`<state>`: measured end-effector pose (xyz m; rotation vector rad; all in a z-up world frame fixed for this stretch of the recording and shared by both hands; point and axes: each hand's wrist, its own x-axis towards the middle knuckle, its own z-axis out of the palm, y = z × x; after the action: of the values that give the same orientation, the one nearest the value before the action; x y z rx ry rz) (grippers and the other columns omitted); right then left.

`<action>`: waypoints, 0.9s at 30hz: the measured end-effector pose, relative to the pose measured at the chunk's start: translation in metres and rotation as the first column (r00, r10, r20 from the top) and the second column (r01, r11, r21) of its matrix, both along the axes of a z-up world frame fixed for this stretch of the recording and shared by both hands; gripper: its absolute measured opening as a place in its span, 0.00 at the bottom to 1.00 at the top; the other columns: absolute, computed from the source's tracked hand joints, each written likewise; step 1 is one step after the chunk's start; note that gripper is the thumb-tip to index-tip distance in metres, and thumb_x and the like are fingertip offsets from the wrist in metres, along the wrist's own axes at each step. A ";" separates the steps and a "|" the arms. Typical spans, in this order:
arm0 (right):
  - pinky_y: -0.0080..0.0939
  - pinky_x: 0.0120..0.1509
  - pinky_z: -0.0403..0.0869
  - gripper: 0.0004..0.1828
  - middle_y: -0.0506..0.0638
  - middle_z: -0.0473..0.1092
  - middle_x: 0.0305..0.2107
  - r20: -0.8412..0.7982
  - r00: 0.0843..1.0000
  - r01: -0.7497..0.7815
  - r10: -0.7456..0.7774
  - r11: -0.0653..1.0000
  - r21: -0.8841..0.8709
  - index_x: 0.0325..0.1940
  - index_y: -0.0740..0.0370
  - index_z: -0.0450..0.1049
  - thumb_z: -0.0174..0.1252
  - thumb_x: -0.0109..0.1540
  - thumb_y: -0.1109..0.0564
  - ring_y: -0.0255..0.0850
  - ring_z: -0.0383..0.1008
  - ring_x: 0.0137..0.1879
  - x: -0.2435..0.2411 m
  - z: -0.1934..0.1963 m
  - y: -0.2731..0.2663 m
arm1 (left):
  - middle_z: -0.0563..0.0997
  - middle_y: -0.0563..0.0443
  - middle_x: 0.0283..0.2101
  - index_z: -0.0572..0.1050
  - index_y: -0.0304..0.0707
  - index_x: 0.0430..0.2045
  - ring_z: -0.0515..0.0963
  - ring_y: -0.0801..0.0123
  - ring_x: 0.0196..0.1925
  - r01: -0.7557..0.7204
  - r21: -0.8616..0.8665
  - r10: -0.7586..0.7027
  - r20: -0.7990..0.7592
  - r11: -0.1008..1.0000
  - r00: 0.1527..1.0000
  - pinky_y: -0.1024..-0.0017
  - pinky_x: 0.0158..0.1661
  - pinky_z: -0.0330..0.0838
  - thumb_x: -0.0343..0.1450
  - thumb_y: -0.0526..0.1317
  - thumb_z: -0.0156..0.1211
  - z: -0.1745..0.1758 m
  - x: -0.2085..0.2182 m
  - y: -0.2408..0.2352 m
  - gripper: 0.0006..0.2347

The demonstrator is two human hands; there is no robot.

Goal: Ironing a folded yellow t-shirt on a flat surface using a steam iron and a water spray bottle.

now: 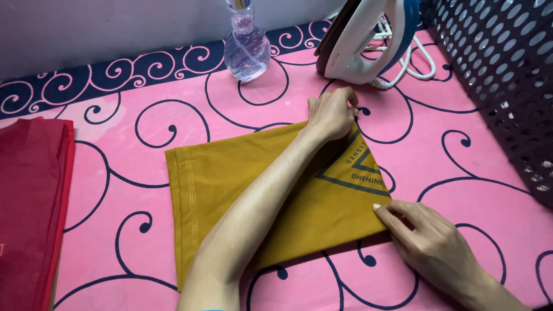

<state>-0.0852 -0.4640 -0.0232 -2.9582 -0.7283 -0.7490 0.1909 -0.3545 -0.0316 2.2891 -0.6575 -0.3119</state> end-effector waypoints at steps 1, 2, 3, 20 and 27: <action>0.45 0.54 0.77 0.14 0.53 0.73 0.44 0.014 1.000 -0.006 0.006 1.000 0.003 0.52 0.62 0.76 0.54 0.64 0.68 0.47 0.77 0.47 -0.001 -0.002 0.000 | 0.87 0.49 0.43 0.79 0.48 0.40 0.80 0.52 0.51 -0.014 -0.010 0.014 0.012 1.000 1.000 0.55 0.53 0.58 0.72 0.40 0.57 -0.002 -0.001 -0.001 0.06; 0.45 0.54 0.77 0.14 0.53 0.73 0.44 0.013 1.000 -0.008 0.008 1.000 0.004 0.52 0.62 0.76 0.54 0.64 0.68 0.47 0.77 0.47 -0.002 -0.002 0.000 | 0.87 0.49 0.43 0.79 0.48 0.40 0.80 0.52 0.51 -0.016 -0.010 0.016 0.011 1.000 1.000 0.55 0.53 0.58 0.72 0.40 0.57 -0.006 -0.001 -0.001 0.06; 0.44 0.49 0.77 0.15 0.52 0.72 0.43 0.008 1.000 -0.001 0.000 1.000 0.025 0.54 0.61 0.75 0.55 0.64 0.68 0.45 0.76 0.43 -0.004 -0.001 0.001 | 0.87 0.49 0.42 0.79 0.48 0.38 0.80 0.51 0.50 -0.021 -0.038 0.023 0.051 0.999 0.998 0.55 0.51 0.58 0.72 0.39 0.57 -0.010 0.000 -0.002 0.05; 0.47 0.43 0.72 0.13 0.43 0.76 0.31 -0.026 0.996 0.092 -0.089 0.989 0.120 0.42 0.53 0.80 0.66 0.58 0.46 0.46 0.74 0.36 -0.007 0.027 -0.002 | 0.75 0.51 0.36 0.74 0.44 0.34 0.74 0.55 0.40 0.130 -0.157 0.012 0.681 0.979 0.732 0.57 0.37 0.63 0.72 0.41 0.60 -0.029 -0.022 0.025 0.04; 0.51 0.66 0.70 0.28 0.58 0.71 0.59 -0.074 0.996 -0.037 0.041 0.998 0.058 0.61 0.66 0.71 0.59 0.62 0.46 0.52 0.72 0.63 0.045 0.036 0.018 | 0.79 0.46 0.46 0.74 0.40 0.41 0.76 0.53 0.49 0.227 0.039 -0.193 0.677 0.973 0.710 0.57 0.48 0.66 0.72 0.46 0.60 -0.005 -0.068 0.118 0.11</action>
<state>-0.0401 -0.4464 0.0126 -2.8945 -0.7450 -0.6404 0.1232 -0.2365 -0.0370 2.2560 -1.2840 0.4794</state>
